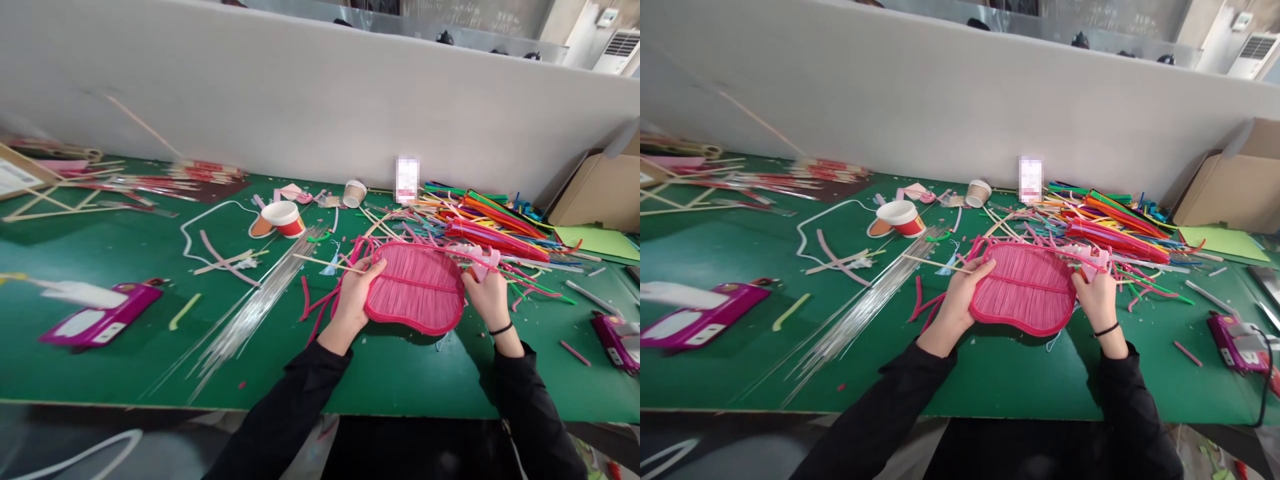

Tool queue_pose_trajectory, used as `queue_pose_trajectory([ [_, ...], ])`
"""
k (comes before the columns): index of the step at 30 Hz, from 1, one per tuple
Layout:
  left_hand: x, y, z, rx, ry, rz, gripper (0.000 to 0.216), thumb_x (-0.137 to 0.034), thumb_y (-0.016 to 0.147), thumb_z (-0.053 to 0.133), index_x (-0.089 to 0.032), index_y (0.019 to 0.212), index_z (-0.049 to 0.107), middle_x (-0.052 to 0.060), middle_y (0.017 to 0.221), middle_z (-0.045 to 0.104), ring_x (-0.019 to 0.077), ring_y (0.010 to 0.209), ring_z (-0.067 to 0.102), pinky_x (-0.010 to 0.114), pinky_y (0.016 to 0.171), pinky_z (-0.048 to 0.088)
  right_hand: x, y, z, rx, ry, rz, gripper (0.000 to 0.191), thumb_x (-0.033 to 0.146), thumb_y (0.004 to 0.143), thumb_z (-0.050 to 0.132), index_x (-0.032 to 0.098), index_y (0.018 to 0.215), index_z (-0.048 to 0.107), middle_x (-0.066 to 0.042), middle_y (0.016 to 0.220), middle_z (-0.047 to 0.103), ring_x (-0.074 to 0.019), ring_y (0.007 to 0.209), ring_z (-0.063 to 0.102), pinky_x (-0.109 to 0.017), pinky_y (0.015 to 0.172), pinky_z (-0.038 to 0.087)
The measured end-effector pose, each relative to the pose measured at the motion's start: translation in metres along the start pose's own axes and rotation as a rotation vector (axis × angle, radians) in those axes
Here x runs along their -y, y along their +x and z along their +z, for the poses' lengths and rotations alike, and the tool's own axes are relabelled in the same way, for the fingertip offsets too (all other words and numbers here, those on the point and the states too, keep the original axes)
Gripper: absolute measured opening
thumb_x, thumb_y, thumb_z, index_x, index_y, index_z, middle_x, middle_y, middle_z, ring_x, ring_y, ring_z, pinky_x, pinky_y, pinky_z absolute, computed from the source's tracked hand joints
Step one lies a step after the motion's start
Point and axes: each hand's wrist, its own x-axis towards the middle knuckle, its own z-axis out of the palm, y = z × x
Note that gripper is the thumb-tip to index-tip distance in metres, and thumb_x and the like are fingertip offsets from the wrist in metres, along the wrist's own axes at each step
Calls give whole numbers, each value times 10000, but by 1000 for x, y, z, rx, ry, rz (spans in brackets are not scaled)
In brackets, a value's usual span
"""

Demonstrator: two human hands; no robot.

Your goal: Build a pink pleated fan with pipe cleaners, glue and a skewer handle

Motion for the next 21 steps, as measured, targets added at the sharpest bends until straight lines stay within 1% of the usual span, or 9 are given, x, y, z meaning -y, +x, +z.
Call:
queue_pose_trajectory([
  [6,-1,-1,2,11,1,9,450,-325,504,912,-168,846,666,-2,675,701,171,569,651,286,564,492,-1,1,0,6,9,21,224,366,702,523,235,543,434,-4,504,490,-158,504,487,-274,543,377],
  [17,-1,-1,1,7,-17,17,431,-308,501,913,-168,825,666,-2,669,699,170,564,646,287,570,492,-2,0,-1,-22,28,-1,244,375,694,512,243,510,422,5,447,454,-145,457,435,-261,491,355],
  [19,-1,0,1,3,-21,21,432,-312,504,914,-170,828,667,2,678,704,176,573,653,294,581,497,-3,0,-1,-18,21,8,242,373,694,513,239,506,441,5,442,448,-146,452,433,-261,485,351],
  [21,-1,0,1,3,-22,19,432,-314,510,914,-172,835,667,5,687,709,184,582,660,302,591,502,-4,0,-1,-23,16,0,222,372,700,513,227,533,501,-1,458,461,-152,461,447,-266,495,356],
])
